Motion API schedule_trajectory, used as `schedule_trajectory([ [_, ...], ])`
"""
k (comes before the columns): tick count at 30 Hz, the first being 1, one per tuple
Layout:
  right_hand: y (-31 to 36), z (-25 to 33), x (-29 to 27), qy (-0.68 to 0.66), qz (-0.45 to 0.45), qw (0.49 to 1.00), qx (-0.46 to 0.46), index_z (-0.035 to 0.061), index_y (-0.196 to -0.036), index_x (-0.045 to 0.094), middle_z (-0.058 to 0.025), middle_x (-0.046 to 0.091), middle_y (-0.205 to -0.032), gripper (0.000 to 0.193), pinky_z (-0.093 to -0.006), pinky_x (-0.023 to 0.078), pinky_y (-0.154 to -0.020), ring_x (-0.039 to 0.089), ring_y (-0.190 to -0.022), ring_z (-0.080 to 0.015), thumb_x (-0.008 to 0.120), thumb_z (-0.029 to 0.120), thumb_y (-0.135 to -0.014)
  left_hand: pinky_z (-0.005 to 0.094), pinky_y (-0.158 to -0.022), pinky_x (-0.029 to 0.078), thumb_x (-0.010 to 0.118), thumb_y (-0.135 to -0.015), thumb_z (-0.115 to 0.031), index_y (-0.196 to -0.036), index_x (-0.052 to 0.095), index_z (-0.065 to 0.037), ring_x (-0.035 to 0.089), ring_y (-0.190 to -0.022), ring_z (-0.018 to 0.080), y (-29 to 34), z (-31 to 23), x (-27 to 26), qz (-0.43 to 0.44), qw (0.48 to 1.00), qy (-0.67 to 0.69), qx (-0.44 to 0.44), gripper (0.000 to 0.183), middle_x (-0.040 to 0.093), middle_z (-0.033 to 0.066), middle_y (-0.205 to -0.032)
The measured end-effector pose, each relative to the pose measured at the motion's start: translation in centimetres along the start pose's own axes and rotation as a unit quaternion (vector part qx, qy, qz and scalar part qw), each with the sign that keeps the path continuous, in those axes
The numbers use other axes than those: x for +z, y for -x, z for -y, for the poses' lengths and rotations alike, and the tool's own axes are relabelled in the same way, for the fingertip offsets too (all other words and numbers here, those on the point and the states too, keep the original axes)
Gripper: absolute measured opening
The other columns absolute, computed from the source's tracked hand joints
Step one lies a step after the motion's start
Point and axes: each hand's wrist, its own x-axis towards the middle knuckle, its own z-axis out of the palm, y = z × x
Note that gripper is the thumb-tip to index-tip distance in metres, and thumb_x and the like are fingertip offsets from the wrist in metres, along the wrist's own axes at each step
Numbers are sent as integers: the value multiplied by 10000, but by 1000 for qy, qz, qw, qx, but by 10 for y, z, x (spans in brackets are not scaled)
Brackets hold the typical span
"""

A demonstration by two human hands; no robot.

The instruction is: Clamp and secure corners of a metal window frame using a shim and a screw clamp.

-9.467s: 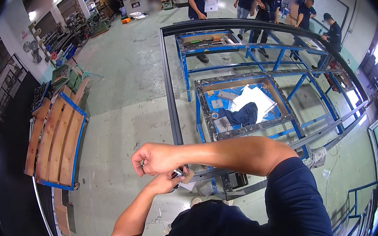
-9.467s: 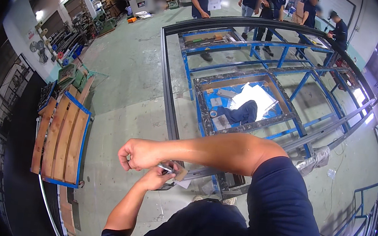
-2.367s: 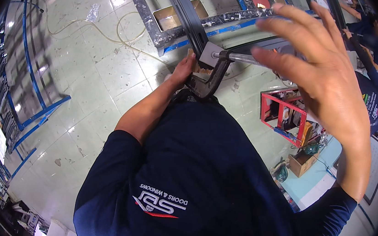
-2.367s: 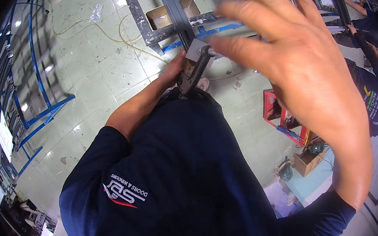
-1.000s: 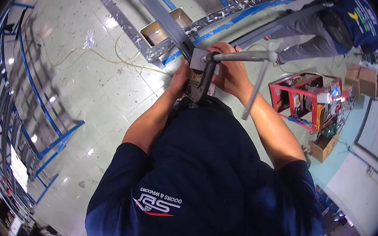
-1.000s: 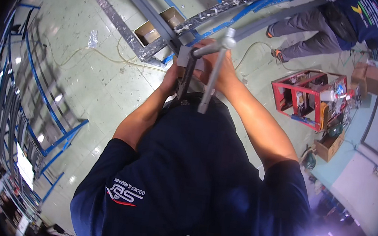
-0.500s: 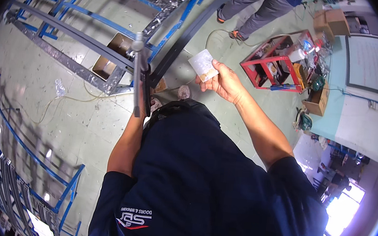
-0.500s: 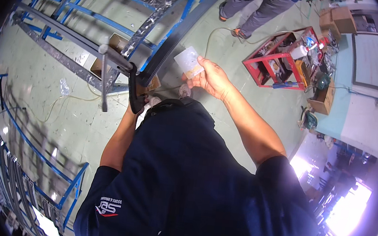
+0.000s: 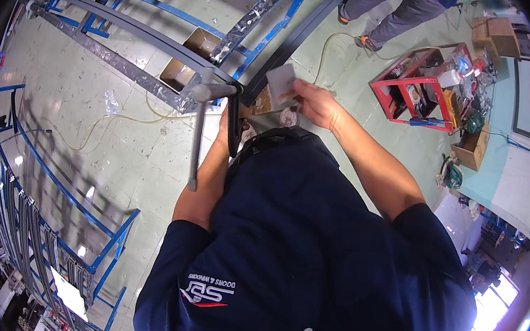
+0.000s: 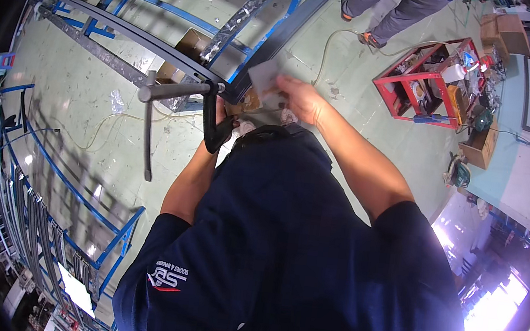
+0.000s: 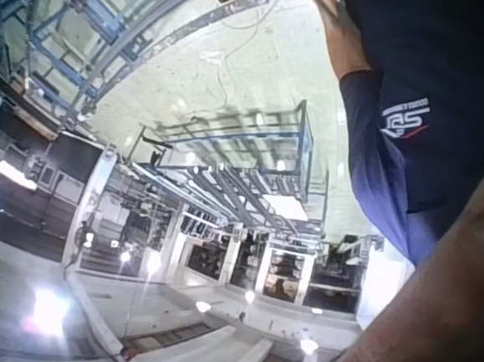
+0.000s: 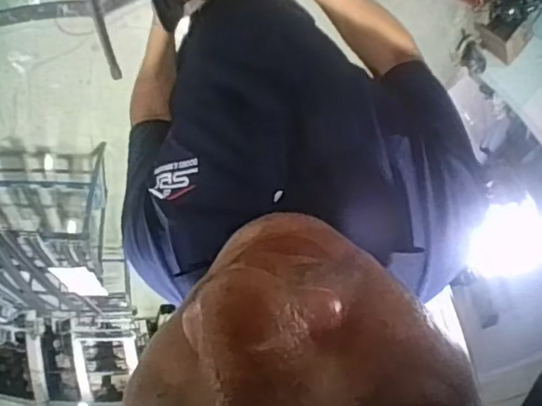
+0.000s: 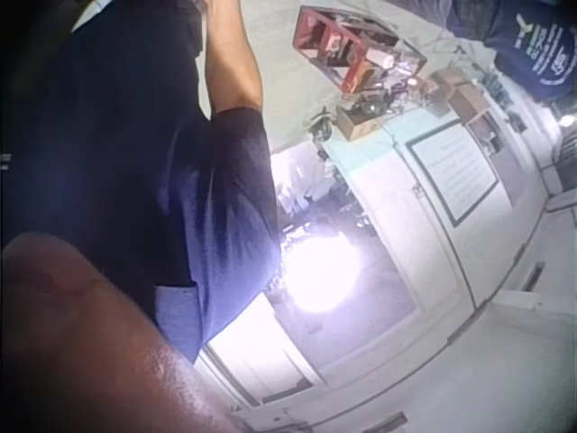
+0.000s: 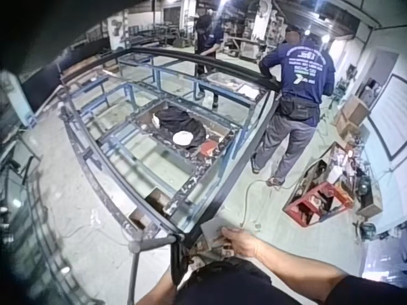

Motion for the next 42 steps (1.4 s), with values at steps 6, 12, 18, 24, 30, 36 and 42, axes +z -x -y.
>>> schedule_trajectory([
  [6,-14,-43,-23,-48,106,988,99,104,-1406,491,-23,571,-1292,464,-456,458,-953,526,-1184,-177,583,351,-1024,256,-432,424,409,-992,-662,-1304,550,-159,546,-652,138,-2,-12,5,-10,964,212,-159,608,619,18,-961],
  [12,-9,-61,-32,201,-107,973,39,69,-1346,542,-86,700,-948,357,-308,537,-696,677,-698,-202,481,50,-995,224,-473,528,386,-1057,-524,-1449,392,-138,542,-670,115,5,-46,9,97,900,388,-172,550,604,82,-1126],
  [18,-51,-70,-30,318,-77,944,-50,49,-1096,741,-113,730,-1056,256,-336,522,-817,687,-838,-182,553,168,-969,240,-684,520,807,-841,-422,-1486,329,-76,564,-857,131,3,-42,8,92,952,268,-120,874,533,61,-1241],
  [24,-70,-70,-5,406,-47,912,29,13,-1112,733,-98,731,-1052,471,-348,495,-815,643,-932,-181,779,395,-839,236,-741,468,955,-646,-262,-1491,319,-59,543,-938,120,8,-40,6,130,959,230,-106,1077,512,48,-1262],
  [30,-26,-93,-50,269,-127,949,102,13,-1116,717,-71,727,-978,384,-342,496,-780,635,-868,-167,791,268,-839,317,-532,472,427,-1025,-571,-1279,522,-140,580,-757,220,14,-31,-4,84,904,374,-191,509,603,120,-1088],
  [36,55,-59,-81,371,-130,919,-24,18,-972,699,-89,697,-959,231,-348,508,-755,645,-860,-225,791,172,-826,266,-491,444,494,-989,-601,-1179,549,-208,564,-627,172,27,-40,-8,31,921,327,-210,440,610,82,-978],
  [42,137,39,-29,626,-122,593,-491,13,-858,629,-162,598,-1032,306,-419,509,-785,581,-915,-334,809,61,-615,237,-454,433,466,-998,-611,-1252,508,-228,537,-594,116,64,-70,-3,-45,934,249,-253,461,576,25,-891],
])
